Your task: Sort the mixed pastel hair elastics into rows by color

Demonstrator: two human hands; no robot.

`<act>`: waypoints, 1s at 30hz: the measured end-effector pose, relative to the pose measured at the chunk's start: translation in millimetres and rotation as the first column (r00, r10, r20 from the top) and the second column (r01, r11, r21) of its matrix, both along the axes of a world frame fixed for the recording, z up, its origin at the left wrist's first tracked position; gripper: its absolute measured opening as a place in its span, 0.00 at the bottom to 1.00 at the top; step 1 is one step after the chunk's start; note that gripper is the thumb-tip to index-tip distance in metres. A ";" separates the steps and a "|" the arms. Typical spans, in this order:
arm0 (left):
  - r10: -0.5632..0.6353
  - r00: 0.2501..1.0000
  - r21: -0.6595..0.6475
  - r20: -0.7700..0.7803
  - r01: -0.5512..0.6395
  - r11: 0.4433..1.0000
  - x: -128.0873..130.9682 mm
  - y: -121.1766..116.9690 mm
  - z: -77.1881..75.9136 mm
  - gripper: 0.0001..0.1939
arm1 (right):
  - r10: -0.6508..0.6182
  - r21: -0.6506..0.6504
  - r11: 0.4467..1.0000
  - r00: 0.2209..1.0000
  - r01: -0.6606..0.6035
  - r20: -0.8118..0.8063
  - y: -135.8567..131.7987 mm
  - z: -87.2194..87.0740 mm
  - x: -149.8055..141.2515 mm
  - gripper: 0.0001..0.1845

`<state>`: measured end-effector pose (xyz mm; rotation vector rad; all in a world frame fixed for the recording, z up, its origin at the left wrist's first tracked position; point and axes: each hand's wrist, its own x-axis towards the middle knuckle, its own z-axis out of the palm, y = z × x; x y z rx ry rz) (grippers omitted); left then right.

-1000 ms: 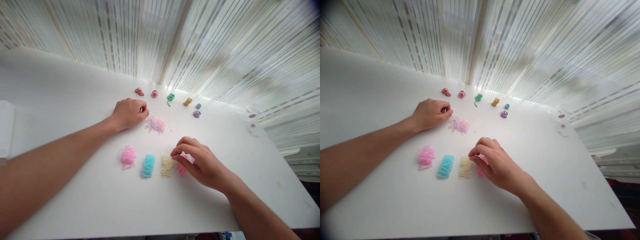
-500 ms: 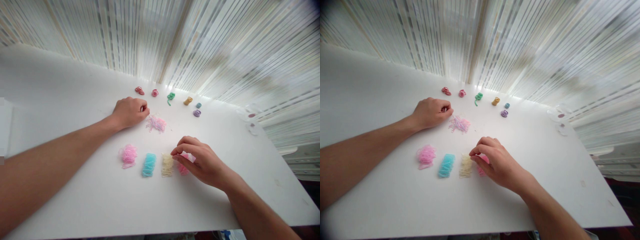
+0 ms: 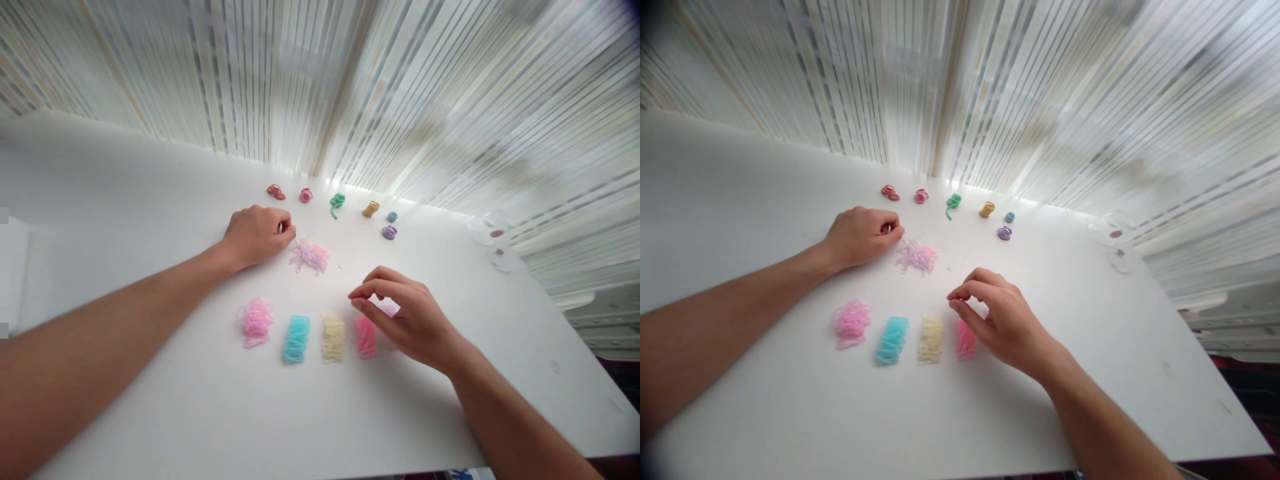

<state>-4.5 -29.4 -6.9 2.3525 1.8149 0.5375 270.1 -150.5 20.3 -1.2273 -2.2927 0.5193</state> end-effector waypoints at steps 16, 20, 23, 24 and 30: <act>-0.016 1.000 -0.023 -0.016 0.016 1.000 -2.5 1.1 -0.8 0.16 | -0.453 -0.176 0.877 0.891 0.448 0.014 66.8 -16.8 50.2 0.19; -0.017 1.000 -0.024 -0.017 0.017 1.000 -3.5 1.1 -1.9 0.17 | -0.399 -0.278 0.874 0.915 0.398 0.056 87.0 -3.6 40.8 0.17; -0.016 1.000 -0.014 -0.021 0.016 1.000 -3.9 0.8 -1.4 0.17 | -0.364 -0.298 0.886 0.931 0.354 0.024 106.0 9.2 25.3 0.13; -0.015 1.000 -0.012 -0.023 0.015 1.000 -3.9 0.7 -0.9 0.17 | -0.353 -0.305 0.893 0.936 0.332 -0.013 113.2 11.7 19.8 0.13; -0.008 1.000 -0.018 -0.023 0.007 1.000 -2.3 -0.4 2.1 0.17 | -0.288 -0.370 0.904 0.945 0.214 -0.157 149.8 -3.5 -6.5 0.13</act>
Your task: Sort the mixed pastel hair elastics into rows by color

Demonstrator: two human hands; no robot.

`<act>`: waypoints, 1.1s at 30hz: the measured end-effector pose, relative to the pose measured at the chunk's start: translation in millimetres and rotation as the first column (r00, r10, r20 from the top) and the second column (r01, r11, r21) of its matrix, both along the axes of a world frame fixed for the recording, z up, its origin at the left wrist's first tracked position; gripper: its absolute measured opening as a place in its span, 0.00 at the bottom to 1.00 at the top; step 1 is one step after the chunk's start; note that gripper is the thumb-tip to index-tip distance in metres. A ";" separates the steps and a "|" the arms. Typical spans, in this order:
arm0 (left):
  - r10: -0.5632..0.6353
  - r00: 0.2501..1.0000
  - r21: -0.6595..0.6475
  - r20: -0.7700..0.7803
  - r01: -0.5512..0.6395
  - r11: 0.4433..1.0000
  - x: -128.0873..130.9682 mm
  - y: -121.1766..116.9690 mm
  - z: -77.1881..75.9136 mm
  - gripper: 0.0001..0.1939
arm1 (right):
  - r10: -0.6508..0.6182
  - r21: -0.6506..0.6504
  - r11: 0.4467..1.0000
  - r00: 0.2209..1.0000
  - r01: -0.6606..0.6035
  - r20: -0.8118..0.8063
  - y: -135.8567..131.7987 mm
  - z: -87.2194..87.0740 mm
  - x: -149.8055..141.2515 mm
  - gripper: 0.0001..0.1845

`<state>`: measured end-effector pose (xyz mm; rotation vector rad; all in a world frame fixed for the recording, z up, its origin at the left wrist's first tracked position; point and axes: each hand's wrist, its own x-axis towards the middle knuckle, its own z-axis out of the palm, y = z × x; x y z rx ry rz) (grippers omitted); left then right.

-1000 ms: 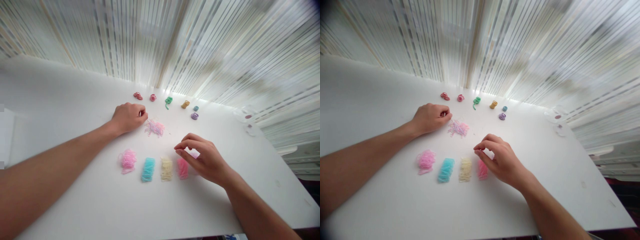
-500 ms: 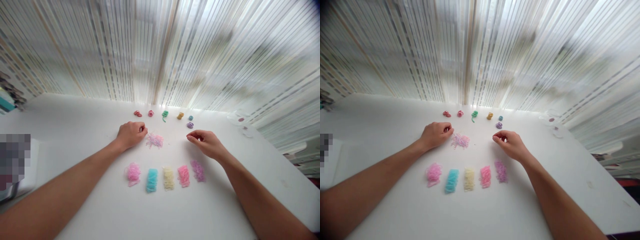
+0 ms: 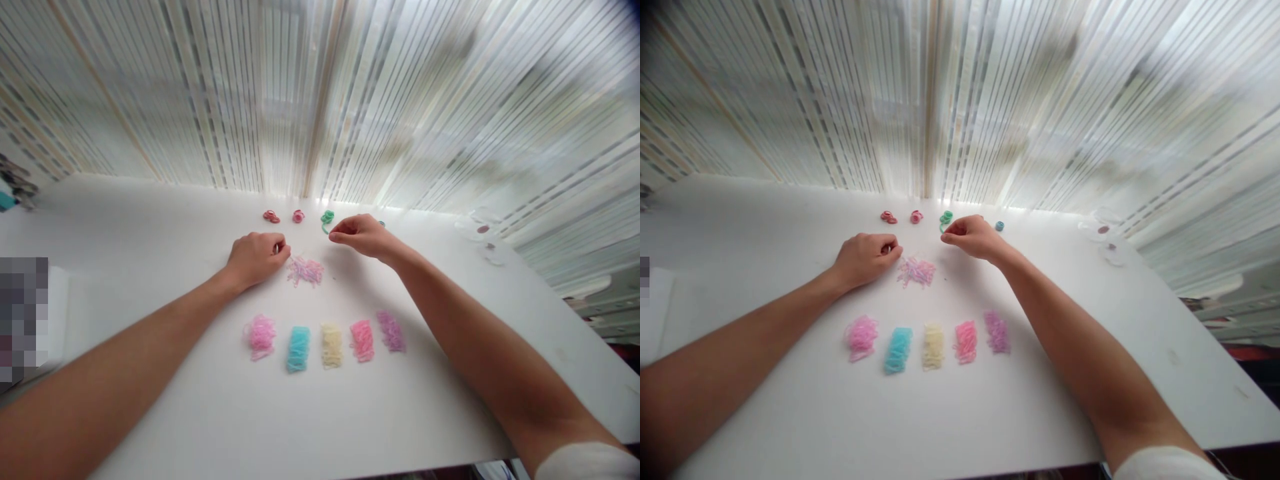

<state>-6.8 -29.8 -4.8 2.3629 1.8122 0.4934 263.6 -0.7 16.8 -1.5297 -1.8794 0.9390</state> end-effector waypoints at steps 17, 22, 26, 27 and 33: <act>0.014 1.000 -0.021 0.000 -0.014 1.000 0.5 -3.0 1.0 0.17 | 0.182 0.207 0.960 0.982 -0.187 0.045 -5.0 -30.9 -28.2 0.13; 0.020 1.000 -0.027 -0.010 -0.020 0.999 0.3 -3.4 2.7 0.17 | 0.148 0.272 0.947 0.984 -0.169 0.097 -6.4 -31.9 -34.4 0.08; 0.022 1.000 -0.027 -0.012 -0.022 0.999 0.8 -3.9 2.9 0.17 | 0.162 0.308 0.930 0.975 -0.202 0.150 -7.0 -30.5 -35.3 0.05; 0.021 1.000 -0.024 -0.014 -0.021 0.999 1.0 -4.0 2.6 0.17 | 0.168 0.314 0.926 0.973 -0.211 0.156 -7.1 -30.3 -35.0 0.05; 0.015 0.999 -0.014 -0.032 -0.015 1.000 1.3 -3.8 1.6 0.16 | 0.157 0.324 0.926 0.977 -0.196 0.144 -7.1 -32.5 -34.0 0.05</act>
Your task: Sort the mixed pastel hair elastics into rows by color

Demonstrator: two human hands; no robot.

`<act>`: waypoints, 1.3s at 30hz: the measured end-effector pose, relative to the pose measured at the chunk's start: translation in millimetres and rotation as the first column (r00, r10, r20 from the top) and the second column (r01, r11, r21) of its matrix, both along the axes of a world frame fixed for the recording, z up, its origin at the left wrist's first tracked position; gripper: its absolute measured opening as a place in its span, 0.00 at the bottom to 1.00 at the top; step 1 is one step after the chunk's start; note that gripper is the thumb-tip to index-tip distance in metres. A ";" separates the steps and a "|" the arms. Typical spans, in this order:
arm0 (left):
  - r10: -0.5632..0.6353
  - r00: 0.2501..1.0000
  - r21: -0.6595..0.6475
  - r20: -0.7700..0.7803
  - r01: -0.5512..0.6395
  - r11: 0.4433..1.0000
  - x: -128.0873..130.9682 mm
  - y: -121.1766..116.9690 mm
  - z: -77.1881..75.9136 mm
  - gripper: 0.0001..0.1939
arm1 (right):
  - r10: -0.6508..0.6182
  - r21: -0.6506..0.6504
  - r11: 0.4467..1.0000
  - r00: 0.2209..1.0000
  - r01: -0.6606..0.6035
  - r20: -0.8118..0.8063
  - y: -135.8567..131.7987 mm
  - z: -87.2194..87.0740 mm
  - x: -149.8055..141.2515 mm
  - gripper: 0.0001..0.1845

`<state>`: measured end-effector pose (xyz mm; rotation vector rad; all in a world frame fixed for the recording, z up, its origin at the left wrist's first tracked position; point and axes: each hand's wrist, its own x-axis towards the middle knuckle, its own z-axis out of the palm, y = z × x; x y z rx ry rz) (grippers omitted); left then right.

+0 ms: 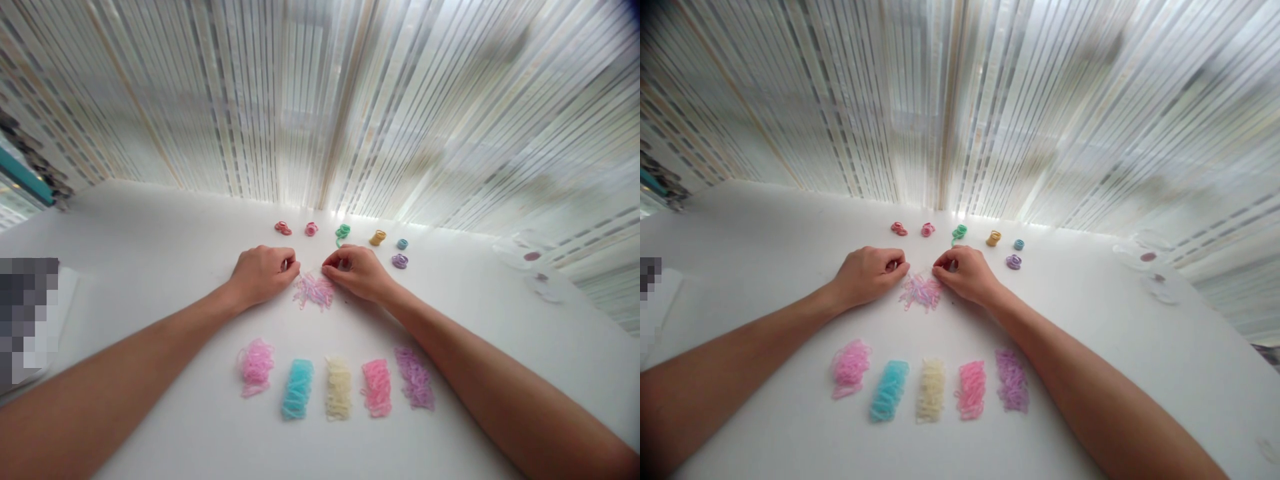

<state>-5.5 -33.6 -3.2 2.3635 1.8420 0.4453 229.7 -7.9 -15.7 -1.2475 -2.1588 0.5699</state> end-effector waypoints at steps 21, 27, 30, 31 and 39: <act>-0.009 1.000 0.000 0.010 0.009 1.000 1.2 -0.3 1.2 0.17 | 0.037 -0.081 0.996 0.998 -0.041 -0.059 4.2 0.4 16.3 0.11; 0.000 1.000 0.000 0.011 0.000 1.000 1.5 -0.7 1.5 0.17 | 0.054 -0.058 0.997 0.998 -0.055 -0.032 2.2 -1.1 14.5 0.08; -0.004 1.000 -0.004 0.016 0.004 1.000 1.6 -1.2 2.0 0.17 | 0.063 -0.062 0.996 0.997 -0.065 -0.038 2.7 -2.2 14.9 0.08; -0.004 1.000 -0.005 0.016 0.004 1.000 1.8 -1.3 2.3 0.17 | 0.063 -0.066 0.996 0.997 -0.066 -0.042 3.0 -2.5 15.0 0.08; -0.004 1.000 -0.003 0.007 0.004 1.000 3.0 -1.7 3.5 0.16 | 0.069 -0.090 0.993 0.996 -0.074 -0.057 3.4 -3.1 16.2 0.10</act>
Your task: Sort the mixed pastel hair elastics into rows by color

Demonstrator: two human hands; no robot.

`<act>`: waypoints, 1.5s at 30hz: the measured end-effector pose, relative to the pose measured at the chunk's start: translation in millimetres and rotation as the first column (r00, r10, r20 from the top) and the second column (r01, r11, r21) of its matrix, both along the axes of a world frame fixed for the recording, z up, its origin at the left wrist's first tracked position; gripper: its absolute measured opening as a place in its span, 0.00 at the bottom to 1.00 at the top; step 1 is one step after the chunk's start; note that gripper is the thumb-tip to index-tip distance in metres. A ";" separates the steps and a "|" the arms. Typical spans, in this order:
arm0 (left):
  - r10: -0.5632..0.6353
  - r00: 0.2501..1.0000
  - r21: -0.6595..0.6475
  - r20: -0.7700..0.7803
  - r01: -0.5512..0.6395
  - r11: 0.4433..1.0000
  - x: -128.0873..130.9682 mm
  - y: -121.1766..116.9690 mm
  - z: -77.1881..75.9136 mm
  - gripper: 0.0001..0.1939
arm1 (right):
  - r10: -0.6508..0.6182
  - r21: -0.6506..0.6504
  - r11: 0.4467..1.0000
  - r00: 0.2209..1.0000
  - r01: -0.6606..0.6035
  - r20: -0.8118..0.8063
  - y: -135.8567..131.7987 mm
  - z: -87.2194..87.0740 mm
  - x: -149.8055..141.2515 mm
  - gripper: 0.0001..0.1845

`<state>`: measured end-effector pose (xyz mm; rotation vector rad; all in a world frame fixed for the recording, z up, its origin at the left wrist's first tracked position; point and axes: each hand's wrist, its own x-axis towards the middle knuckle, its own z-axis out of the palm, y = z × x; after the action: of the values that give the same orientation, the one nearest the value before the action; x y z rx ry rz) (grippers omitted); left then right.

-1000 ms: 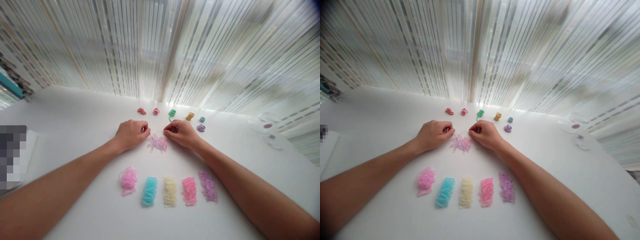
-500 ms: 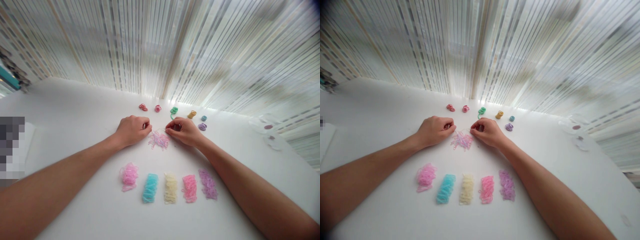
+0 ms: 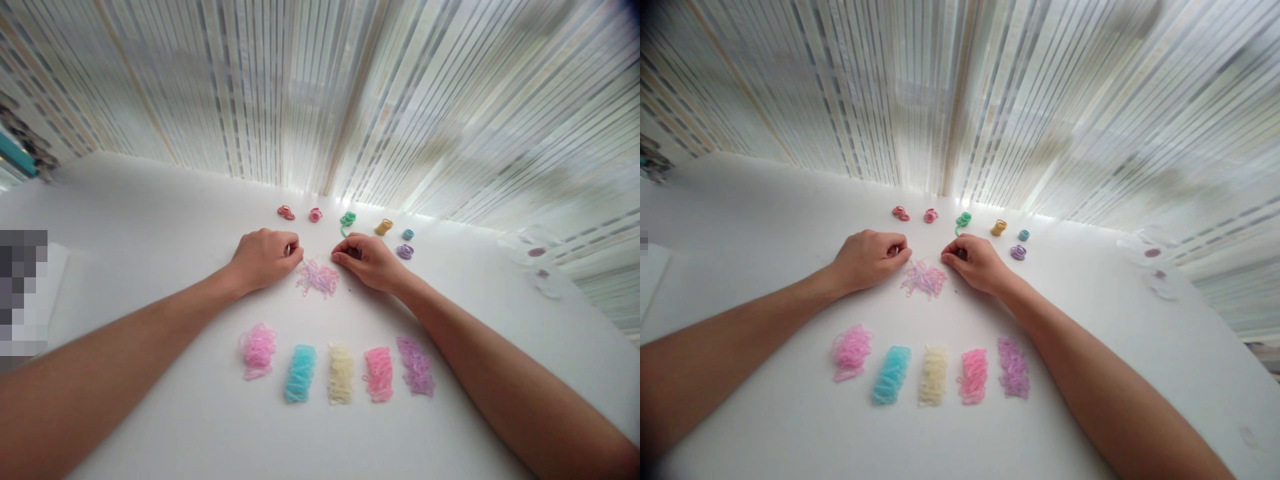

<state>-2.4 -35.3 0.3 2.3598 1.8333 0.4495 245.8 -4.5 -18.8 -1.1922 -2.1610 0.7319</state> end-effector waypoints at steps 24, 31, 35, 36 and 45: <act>-0.014 0.999 0.003 0.051 0.013 1.000 -2.2 2.0 -4.6 0.16 | -0.039 0.027 0.999 0.999 0.038 0.011 -8.3 7.5 7.9 0.12; -0.029 0.998 0.020 0.056 0.028 0.999 -3.9 4.5 -8.4 0.16 | -0.139 0.114 0.983 0.990 0.141 -0.023 -22.5 34.9 19.2 0.12; -0.029 0.998 0.033 0.053 0.027 0.999 -4.2 5.6 -9.5 0.16 | -0.154 0.135 0.979 0.988 0.150 0.021 -43.9 51.5 25.7 0.10; -0.029 0.998 0.037 0.052 0.028 0.999 -4.2 5.8 -9.7 0.16 | -0.153 0.139 0.979 0.988 0.148 0.026 -52.1 55.3 28.2 0.09; -0.023 0.999 0.031 0.042 0.022 0.999 -2.4 6.3 -8.8 0.17 | -0.061 0.126 0.989 0.992 0.075 -0.108 -138.0 59.2 30.3 0.07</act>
<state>-4.9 -29.0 -8.5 2.3692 1.7929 0.5239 276.2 -142.5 40.4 -1.1294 -2.0390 0.6006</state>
